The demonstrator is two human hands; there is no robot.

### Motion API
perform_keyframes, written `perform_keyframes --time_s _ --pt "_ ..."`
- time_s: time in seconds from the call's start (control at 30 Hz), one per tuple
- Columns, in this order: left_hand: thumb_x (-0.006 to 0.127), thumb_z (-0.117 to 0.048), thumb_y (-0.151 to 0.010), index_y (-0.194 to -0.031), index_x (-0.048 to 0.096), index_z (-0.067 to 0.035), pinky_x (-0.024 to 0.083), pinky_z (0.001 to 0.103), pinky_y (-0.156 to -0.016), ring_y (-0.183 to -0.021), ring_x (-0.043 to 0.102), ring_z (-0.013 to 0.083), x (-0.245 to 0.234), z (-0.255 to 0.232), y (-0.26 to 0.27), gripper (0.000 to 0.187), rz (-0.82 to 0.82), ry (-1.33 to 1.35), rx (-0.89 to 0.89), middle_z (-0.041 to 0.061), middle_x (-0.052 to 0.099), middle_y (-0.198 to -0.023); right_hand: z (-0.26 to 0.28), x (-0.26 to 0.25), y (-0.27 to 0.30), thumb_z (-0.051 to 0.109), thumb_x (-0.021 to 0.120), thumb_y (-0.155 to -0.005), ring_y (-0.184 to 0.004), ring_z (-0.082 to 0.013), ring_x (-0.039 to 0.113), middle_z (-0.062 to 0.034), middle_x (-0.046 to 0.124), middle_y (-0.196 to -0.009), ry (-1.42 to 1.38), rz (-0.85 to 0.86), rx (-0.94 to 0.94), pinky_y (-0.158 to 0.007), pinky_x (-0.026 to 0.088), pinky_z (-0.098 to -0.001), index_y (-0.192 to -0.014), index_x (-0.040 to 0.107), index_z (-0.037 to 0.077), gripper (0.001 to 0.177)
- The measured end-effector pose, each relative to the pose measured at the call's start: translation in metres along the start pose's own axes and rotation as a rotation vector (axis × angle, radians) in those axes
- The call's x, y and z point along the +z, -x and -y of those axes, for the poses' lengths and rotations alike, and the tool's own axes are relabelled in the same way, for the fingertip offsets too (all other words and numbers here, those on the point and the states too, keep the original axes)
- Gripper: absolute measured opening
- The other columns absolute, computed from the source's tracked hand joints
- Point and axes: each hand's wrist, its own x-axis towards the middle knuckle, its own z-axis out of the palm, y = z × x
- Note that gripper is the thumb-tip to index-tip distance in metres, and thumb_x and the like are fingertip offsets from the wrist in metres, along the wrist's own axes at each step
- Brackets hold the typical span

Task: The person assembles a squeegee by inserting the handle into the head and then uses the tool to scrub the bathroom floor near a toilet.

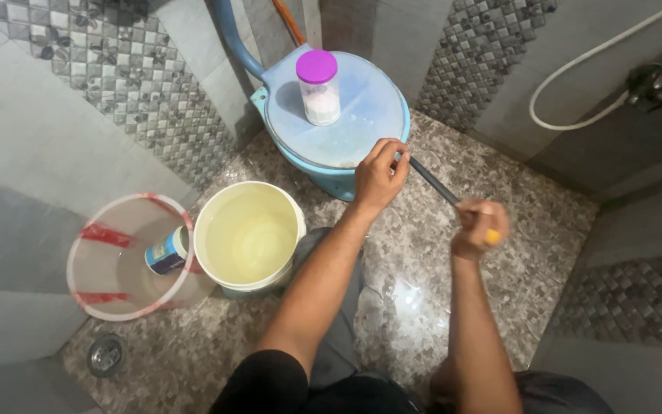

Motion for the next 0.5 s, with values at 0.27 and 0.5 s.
perform_keyframes --time_s 0.27,0.5 --pt "0.067 -0.014 -0.096 -0.099 0.065 -0.009 0.054 0.034 -0.064 -0.071 0.072 0.0196 0.004 0.001 0.002 0.006 0.007 -0.022 -0.007 0.005 0.069 -0.099 -0.034 0.014 0.053 0.009 0.055 -0.103 -0.087 -0.0156 0.063 -0.0071 0.065 -0.090 0.390 0.537 -0.071 -0.084 0.051 -0.0290 -0.093 0.064 -0.002 0.018" --pt "0.067 -0.014 -0.095 -0.098 0.065 -0.010 0.054 0.034 -0.059 -0.070 0.072 0.0199 0.001 0.008 -0.002 0.006 0.019 -0.009 -0.042 0.005 0.069 -0.099 0.084 0.023 0.069 0.011 0.052 -0.101 -0.062 -0.0109 0.054 -0.0072 0.063 -0.076 0.383 0.208 -0.032 -0.059 0.042 -0.0250 -0.088 0.065 -0.002 0.022"
